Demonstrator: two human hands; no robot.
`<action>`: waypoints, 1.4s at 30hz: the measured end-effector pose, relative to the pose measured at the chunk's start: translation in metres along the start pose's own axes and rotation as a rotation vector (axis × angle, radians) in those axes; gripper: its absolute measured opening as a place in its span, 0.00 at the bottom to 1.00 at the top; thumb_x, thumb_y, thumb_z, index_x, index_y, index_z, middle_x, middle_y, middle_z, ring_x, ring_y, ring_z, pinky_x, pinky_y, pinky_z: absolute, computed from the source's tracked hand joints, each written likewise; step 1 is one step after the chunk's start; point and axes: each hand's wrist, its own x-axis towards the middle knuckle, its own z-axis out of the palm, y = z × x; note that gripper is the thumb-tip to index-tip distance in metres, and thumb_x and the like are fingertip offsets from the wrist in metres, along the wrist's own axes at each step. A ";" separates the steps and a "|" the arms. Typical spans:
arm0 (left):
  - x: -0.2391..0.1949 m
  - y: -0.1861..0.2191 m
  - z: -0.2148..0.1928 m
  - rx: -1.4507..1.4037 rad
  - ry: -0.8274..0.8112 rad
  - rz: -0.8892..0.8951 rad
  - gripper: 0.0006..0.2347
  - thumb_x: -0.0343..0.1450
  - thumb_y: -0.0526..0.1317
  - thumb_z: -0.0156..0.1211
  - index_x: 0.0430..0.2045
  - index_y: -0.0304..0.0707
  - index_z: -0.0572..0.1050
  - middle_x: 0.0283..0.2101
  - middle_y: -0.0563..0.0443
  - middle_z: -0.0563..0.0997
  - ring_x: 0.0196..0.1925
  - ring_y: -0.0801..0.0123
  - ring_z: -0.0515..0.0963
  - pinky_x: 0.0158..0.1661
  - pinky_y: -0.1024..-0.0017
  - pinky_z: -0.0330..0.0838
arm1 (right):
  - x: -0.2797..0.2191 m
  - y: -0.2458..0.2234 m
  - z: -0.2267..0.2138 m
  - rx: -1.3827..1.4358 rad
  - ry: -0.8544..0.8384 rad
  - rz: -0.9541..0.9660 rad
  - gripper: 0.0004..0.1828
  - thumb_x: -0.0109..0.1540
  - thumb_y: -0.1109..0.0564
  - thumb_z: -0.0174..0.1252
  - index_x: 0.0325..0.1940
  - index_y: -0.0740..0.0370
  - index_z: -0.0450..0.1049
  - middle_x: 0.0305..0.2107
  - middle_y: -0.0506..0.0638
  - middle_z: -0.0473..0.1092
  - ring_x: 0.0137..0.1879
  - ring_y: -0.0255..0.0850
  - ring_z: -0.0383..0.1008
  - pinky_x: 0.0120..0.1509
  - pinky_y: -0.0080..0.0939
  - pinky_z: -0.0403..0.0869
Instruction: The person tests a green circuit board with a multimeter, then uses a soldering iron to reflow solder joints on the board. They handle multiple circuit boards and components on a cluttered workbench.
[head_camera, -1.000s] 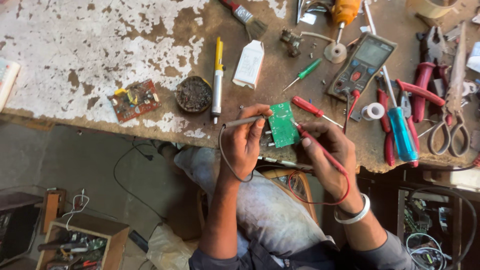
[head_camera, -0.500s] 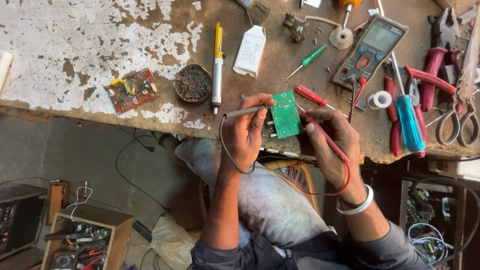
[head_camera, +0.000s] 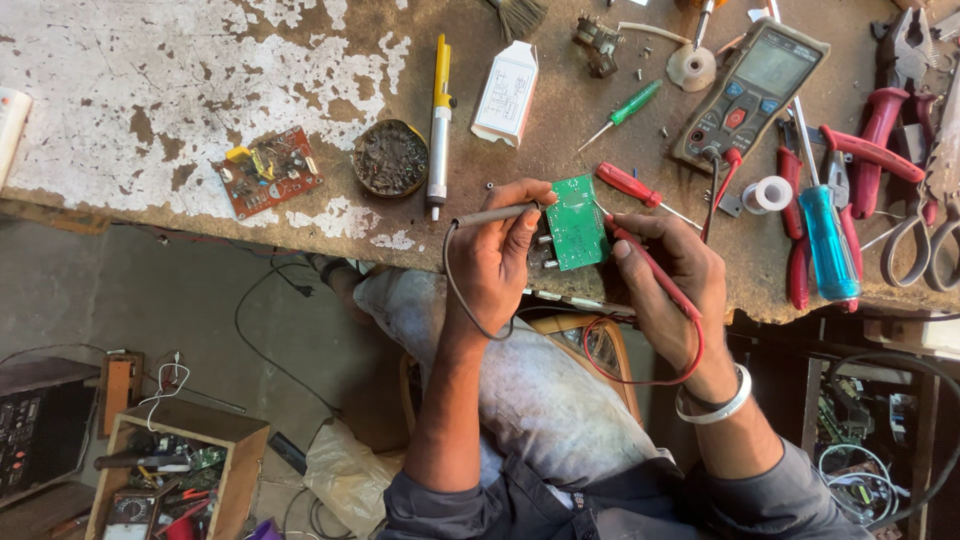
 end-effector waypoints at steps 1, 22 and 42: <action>0.000 0.000 0.000 0.002 0.002 -0.001 0.07 0.81 0.35 0.52 0.49 0.34 0.76 0.48 0.50 0.84 0.48 0.65 0.86 0.47 0.71 0.79 | 0.000 0.000 0.000 -0.011 -0.002 -0.015 0.13 0.68 0.61 0.58 0.56 0.69 0.75 0.44 0.51 0.77 0.47 0.32 0.76 0.52 0.32 0.74; -0.004 -0.003 0.003 -0.092 -0.003 -0.068 0.08 0.79 0.34 0.55 0.51 0.33 0.75 0.48 0.51 0.84 0.47 0.73 0.85 0.47 0.75 0.80 | 0.000 0.002 0.003 0.032 0.005 0.018 0.12 0.68 0.61 0.58 0.54 0.71 0.73 0.45 0.53 0.76 0.47 0.32 0.76 0.50 0.32 0.76; -0.013 -0.003 0.002 0.209 0.336 0.274 0.09 0.81 0.34 0.55 0.54 0.41 0.75 0.52 0.45 0.72 0.55 0.62 0.76 0.54 0.67 0.75 | -0.004 -0.005 0.004 -0.017 0.005 -0.059 0.13 0.67 0.61 0.57 0.56 0.68 0.73 0.44 0.50 0.75 0.49 0.33 0.74 0.55 0.33 0.73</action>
